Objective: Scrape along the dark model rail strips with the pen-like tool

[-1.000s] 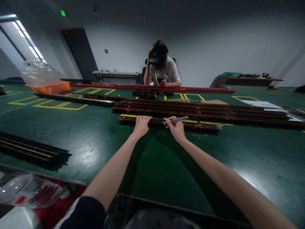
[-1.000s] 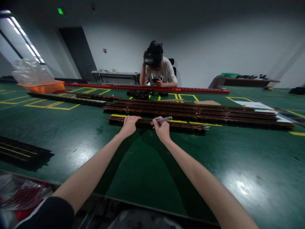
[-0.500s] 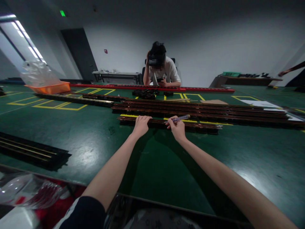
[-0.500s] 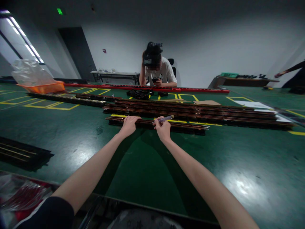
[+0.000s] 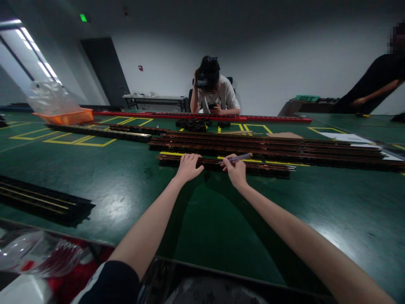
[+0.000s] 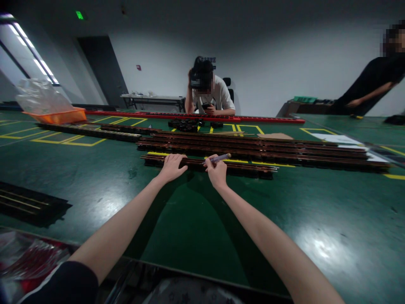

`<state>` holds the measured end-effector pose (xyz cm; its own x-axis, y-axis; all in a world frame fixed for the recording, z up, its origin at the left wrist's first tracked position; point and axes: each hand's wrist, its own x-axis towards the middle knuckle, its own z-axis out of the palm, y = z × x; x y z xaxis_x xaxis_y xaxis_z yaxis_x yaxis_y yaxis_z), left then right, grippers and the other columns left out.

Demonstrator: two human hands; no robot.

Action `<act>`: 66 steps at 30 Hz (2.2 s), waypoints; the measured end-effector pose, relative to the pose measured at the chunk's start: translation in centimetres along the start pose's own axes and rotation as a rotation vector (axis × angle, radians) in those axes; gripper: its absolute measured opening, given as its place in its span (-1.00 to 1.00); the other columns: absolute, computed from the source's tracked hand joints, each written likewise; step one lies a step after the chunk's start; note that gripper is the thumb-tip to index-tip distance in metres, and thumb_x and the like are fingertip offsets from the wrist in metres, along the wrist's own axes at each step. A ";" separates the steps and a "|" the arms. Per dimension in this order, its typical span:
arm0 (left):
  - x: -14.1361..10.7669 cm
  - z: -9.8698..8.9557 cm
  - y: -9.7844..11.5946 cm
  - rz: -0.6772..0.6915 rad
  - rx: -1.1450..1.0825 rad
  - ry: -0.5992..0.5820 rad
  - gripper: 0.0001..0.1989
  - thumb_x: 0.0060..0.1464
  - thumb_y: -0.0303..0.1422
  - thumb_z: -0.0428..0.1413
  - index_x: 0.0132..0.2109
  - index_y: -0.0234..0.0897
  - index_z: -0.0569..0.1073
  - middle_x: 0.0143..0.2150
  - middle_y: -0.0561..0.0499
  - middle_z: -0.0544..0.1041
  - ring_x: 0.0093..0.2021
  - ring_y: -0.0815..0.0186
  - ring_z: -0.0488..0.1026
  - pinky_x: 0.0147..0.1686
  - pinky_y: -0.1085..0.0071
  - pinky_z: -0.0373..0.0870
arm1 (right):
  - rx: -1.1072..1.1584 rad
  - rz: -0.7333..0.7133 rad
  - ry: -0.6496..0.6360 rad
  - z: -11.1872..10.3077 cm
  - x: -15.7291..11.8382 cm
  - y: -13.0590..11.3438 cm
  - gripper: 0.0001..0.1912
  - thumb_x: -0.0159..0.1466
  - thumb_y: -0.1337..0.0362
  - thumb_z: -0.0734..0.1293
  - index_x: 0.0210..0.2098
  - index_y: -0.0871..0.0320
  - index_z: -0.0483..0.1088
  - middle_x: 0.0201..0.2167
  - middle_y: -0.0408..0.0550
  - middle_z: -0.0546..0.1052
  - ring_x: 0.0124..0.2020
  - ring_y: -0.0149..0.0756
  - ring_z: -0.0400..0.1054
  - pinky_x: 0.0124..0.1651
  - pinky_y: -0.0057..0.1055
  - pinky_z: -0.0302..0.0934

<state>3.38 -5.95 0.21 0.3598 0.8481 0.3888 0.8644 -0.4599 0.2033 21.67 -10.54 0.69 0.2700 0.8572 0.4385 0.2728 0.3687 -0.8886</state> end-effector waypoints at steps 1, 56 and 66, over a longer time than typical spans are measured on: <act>0.0 0.0 0.0 -0.002 0.004 -0.001 -0.62 0.10 -0.22 -0.04 0.04 -0.26 0.33 0.00 -0.09 0.41 0.08 0.11 0.24 0.20 0.12 0.02 | 0.003 0.004 0.007 0.0 0.0 0.0 -0.74 0.11 0.07 0.28 -0.47 0.15 0.29 -0.57 -0.09 0.48 -0.61 -0.38 0.34 -0.50 -0.45 0.26; -0.2 0.1 0.2 -0.003 0.022 0.042 -0.66 0.15 -0.26 -0.05 0.05 -0.26 0.32 0.04 -0.11 0.39 0.12 0.10 0.21 0.22 0.05 0.00 | 0.048 -0.015 -0.038 -0.1 -0.2 -0.1 -0.78 0.15 0.12 0.27 -0.43 0.15 0.28 -0.52 -0.09 0.50 -0.62 -0.43 0.32 -0.50 -0.47 0.23; -0.2 0.3 0.2 0.011 0.033 0.045 -0.64 0.14 -0.28 -0.05 0.07 -0.23 0.34 0.03 -0.08 0.40 0.12 0.11 0.21 0.23 0.05 -0.03 | 0.018 -0.010 -0.026 0.0 0.0 0.1 -0.79 0.14 0.13 0.27 -0.44 0.16 0.27 -0.55 -0.10 0.50 -0.65 -0.43 0.31 -0.52 -0.49 0.23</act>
<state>3.59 -6.20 -0.06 0.3536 0.8303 0.4308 0.8720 -0.4593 0.1693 21.73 -10.52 0.55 0.2428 0.8623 0.4444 0.2584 0.3841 -0.8864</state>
